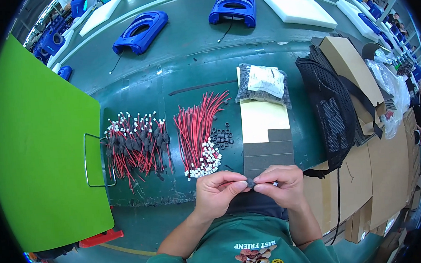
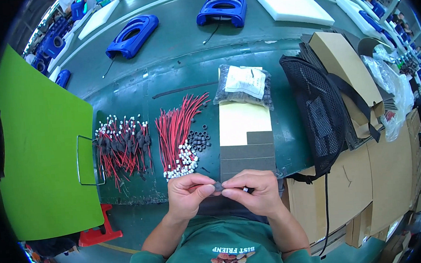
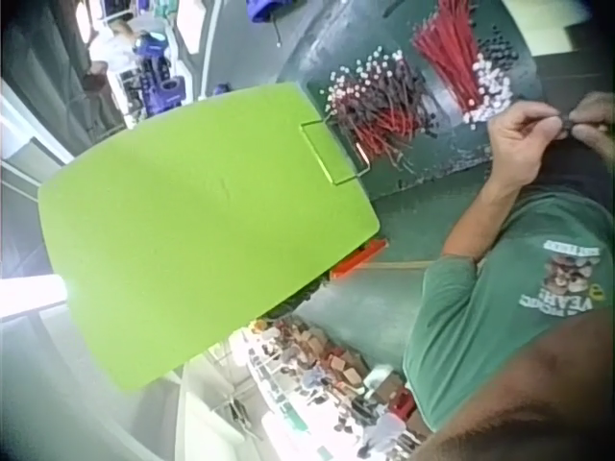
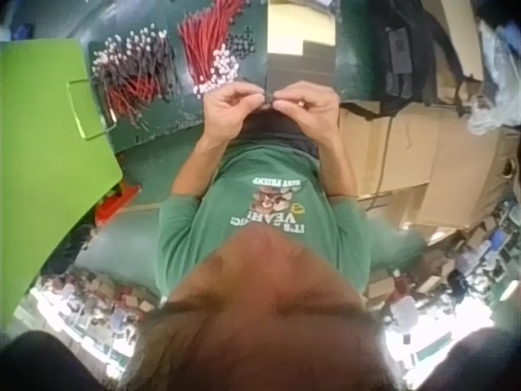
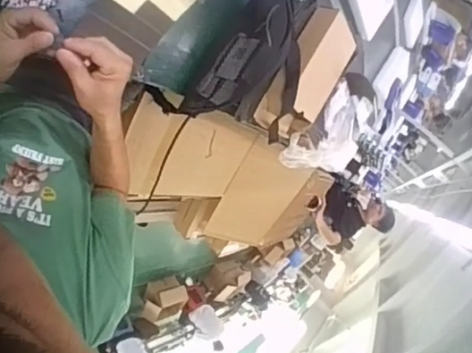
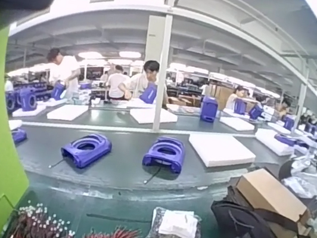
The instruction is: The person assembles electronic wire harnesses by hand, attaching connectors and labels to wires.
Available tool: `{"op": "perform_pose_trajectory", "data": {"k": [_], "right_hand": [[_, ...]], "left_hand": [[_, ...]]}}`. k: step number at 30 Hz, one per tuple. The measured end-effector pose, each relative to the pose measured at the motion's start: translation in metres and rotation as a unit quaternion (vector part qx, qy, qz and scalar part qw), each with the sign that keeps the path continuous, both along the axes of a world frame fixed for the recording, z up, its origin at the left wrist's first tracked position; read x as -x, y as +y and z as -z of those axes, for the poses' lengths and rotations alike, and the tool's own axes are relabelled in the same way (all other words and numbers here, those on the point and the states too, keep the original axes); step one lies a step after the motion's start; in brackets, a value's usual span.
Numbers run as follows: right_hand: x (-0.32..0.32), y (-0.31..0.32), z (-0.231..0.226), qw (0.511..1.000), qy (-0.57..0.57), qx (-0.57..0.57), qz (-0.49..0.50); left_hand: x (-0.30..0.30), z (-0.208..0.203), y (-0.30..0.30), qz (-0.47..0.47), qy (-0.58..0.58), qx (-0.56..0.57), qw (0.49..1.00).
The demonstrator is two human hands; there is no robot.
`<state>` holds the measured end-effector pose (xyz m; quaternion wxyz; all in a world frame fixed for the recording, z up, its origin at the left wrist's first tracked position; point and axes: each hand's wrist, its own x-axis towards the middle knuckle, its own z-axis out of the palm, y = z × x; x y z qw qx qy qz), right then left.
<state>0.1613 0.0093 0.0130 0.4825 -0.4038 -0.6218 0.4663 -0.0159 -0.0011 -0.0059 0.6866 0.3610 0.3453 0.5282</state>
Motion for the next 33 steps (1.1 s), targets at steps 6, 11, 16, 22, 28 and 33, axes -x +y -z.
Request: {"op": "perform_pose_trajectory", "data": {"k": [6, 11, 16, 22, 28, 33], "right_hand": [[0.006, -0.001, 0.001, 0.999, -0.001, 0.029, -0.028], [0.016, -0.007, 0.01, 0.991, -0.056, -0.097, 0.068], [0.023, -0.012, 0.02, 0.991, 0.004, -0.076, 0.107], [0.028, 0.01, 0.006, 0.976, -0.111, -0.174, 0.072], [-0.007, 0.021, 0.016, 0.966, -0.103, -0.107, 0.212], [-0.01, 0.023, 0.036, 0.974, -0.081, -0.024, 0.21]], "left_hand": [[0.001, -0.001, -0.005, -0.014, 0.022, -0.056, 0.998], [-0.007, -0.001, -0.006, 0.005, -0.006, 0.0, 1.0], [-0.009, 0.002, -0.015, 0.021, -0.035, 0.03, 0.999], [0.017, -0.014, -0.013, -0.11, 0.022, -0.045, 0.993], [0.102, -0.019, 0.01, -0.418, 0.212, -0.131, 0.873], [0.151, -0.015, 0.02, -0.509, 0.237, -0.139, 0.816]]}}
